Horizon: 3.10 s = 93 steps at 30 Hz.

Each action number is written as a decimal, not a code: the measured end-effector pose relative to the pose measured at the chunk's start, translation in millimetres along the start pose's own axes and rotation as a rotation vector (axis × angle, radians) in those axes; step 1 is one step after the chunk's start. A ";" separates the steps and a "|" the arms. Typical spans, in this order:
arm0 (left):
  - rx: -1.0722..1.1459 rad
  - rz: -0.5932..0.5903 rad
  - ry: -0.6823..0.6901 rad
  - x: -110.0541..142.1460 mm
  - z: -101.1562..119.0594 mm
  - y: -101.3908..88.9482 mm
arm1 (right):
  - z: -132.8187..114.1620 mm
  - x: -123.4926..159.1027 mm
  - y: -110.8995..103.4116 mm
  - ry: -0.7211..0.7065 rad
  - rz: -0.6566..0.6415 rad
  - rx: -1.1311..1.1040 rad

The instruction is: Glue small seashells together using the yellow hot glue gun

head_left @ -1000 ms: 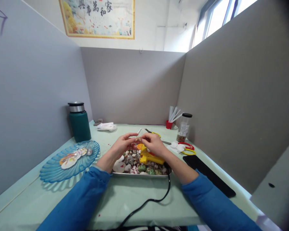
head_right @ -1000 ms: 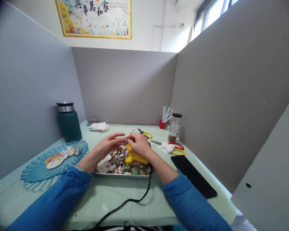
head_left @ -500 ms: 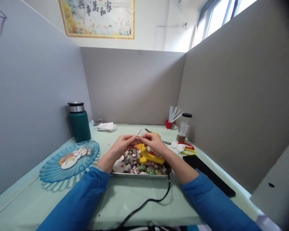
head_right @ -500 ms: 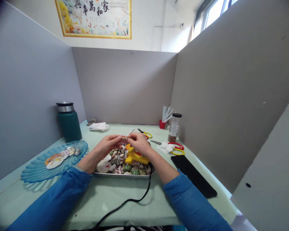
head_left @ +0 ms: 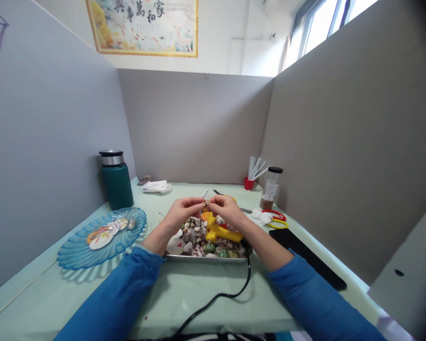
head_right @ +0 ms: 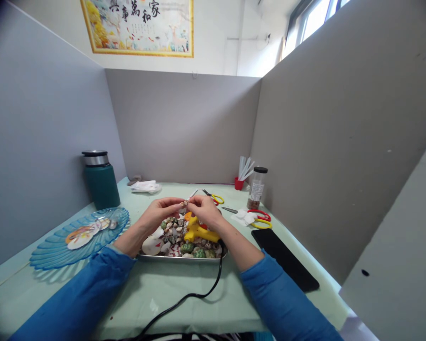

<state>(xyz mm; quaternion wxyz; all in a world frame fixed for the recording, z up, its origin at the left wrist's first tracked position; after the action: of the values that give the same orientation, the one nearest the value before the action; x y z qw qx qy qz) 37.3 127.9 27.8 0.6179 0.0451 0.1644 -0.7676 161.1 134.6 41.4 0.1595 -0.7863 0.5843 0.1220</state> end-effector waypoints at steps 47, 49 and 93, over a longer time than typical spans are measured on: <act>0.004 0.059 0.115 -3.3 5.7 -0.4 | 8.0 -0.1 5.9 0.090 0.003 -0.162; -0.013 0.062 0.129 -3.0 6.9 -0.1 | 8.8 -0.3 5.7 0.094 0.005 -0.180; -0.128 0.129 0.084 -0.3 8.3 -7.0 | -4.3 -1.7 4.2 -0.144 -0.002 -0.154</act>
<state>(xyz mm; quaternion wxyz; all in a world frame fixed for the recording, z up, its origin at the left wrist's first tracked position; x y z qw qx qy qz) 31.7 126.9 37.1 0.6603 0.0484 0.2357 -0.7114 156.6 133.3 45.6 0.1404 -0.7859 0.5595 0.2226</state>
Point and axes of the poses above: each hand's wrist, its own x-axis away from the middle knuckle, its own y-axis out of the palm, z = x × y, the point moved 9 cm from there along -x, towards the middle knuckle, and after that the axes turned 12 degrees about -x, right-handed, at the moved point
